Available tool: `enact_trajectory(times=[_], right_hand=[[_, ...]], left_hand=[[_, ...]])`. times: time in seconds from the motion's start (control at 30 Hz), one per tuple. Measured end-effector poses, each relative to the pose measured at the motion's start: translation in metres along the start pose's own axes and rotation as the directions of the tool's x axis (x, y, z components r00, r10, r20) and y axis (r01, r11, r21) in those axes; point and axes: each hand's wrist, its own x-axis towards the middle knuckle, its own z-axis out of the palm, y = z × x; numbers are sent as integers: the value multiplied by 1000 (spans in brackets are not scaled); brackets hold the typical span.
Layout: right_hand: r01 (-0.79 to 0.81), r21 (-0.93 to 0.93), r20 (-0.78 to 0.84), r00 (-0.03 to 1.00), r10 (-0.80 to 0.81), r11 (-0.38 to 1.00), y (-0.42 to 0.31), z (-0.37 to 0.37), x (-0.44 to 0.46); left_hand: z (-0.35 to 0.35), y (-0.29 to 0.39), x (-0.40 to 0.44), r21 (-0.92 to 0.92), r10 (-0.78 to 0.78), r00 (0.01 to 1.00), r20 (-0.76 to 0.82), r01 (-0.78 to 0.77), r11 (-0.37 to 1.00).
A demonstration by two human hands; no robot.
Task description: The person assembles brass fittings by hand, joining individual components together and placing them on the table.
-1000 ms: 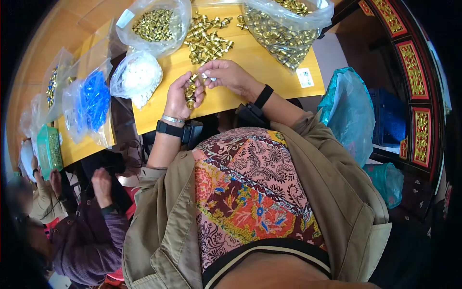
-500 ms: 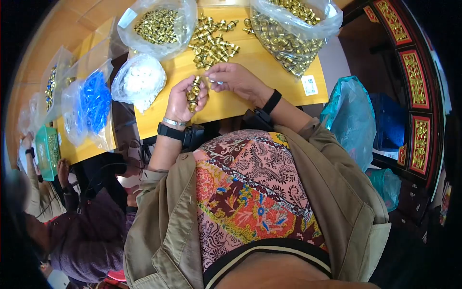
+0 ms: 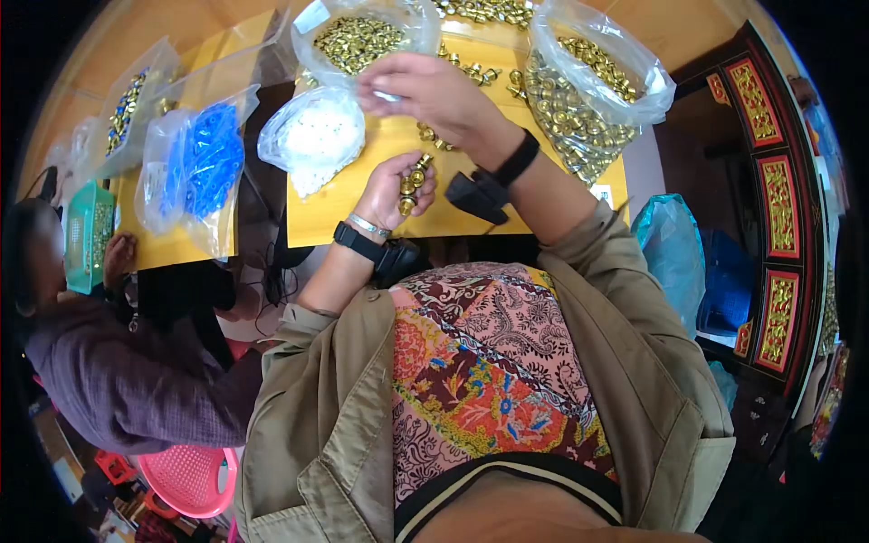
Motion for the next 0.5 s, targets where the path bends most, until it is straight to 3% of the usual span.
enact_trajectory(times=[0.03, 0.07, 0.17, 0.2, 0.3, 0.4, 0.47, 0.5], right_hand=[[40, -56, 39, 999, -38, 998, -1, 13, 10], [82, -109, 79, 994, -74, 991, -1, 25, 19], [83, -176, 85, 994, -69, 981, 8, 51, 31], [60, -184, 66, 997, -48, 981, 10, 55, 31], [215, -162, 93, 975, -202, 963, 17, 36, 30], [231, -317, 39, 972, -231, 920, -16, 12, -10], [265, -400, -66, 947, -315, 877, -53, -5, -51], [241, -543, -170, 906, -387, 805, -72, -13, -74]], left_hand=[[2, 2, -2, 13, -1, 1000, 8, 1, 1000], [11, -2, -1, 102, 56, 964, -258, -30, 994], [18, -4, -9, 87, 123, 963, -239, -105, 991], [21, -4, -5, -77, 86, 947, -310, -115, 990], [25, 3, -12, 78, 36, 969, -246, -17, 997], [8, 0, -4, 53, -2, 999, -49, 4, 999], [8, -1, -3, 16, -17, 997, -74, 18, 1000], [9, -1, -2, 1, -25, 996, -81, 25, 1000]])
